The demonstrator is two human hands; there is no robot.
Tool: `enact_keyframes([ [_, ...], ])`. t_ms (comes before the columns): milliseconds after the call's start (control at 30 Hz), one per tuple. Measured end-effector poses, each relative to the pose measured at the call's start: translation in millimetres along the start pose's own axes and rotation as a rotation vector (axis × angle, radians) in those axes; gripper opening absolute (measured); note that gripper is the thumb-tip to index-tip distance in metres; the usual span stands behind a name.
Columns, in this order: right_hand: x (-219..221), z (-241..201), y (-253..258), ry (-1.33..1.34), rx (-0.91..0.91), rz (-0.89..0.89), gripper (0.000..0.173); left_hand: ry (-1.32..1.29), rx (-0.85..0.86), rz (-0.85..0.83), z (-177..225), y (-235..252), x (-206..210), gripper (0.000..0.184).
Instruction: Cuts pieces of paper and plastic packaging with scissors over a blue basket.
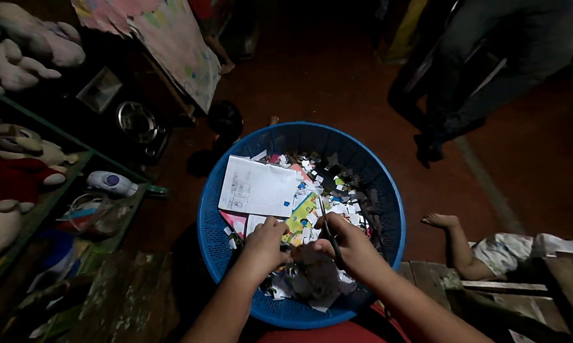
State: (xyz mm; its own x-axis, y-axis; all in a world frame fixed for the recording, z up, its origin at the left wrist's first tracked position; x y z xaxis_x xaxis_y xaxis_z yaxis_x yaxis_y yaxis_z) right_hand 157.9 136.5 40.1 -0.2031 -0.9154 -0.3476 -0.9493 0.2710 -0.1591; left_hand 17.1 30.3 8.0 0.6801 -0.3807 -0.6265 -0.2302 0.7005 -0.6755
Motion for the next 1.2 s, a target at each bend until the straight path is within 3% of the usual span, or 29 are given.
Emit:
enact_keyframes([
  [333,1.2,-1.3,-0.1,-0.031,0.005,-0.022,0.059,0.046,-0.104,-0.016,-3.8,1.8,-1.2,0.031],
  [400,1.6,-1.9,-0.1,-0.035,0.008,-0.02,0.055,-0.039,-0.055,0.08,0.7,-4.5,-12.1,0.026],
  [533,-1.4,-2.8,0.2,-0.116,-0.022,0.049,0.054,-0.382,0.223,0.521,5.5,-26.0,-38.7,0.023],
  [600,-3.0,-2.4,0.3,-0.088,-0.034,0.073,0.055,-0.607,0.362,0.582,2.9,-27.3,-39.9,0.021],
  [700,-2.6,-4.7,0.1,0.027,-0.079,0.097,0.048,-0.845,0.562,0.554,7.2,-24.9,-32.0,0.016],
  [833,-5.3,-8.6,-2.5,0.264,-0.178,0.204,0.036,-0.99,0.704,0.469,20.1,-28.7,-25.5,0.021],
  [967,-8.5,-7.8,-1.5,0.36,-0.193,0.239,0.038,-1.059,0.629,0.163,30.5,-26.4,-17.1,0.061],
  [1200,-9.8,-8.9,-3.5,0.405,-0.206,0.265,0.039,-1.118,0.542,0.023,30.2,-22.4,-7.2,0.051],
])
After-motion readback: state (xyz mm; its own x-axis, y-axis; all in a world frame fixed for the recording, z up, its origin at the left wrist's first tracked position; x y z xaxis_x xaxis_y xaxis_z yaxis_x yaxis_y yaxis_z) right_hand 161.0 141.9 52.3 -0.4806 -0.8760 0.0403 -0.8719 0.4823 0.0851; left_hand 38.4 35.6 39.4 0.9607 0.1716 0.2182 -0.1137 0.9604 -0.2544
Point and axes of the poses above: each hand's wrist, its own y-axis towards the middle knuckle, its own x-axis out of the palm, z = x × y, the point moved 7 cm from there along y, towards the middle knuckle, and after that the axes turned 13 degrees about -z, right-handed, at the moved point
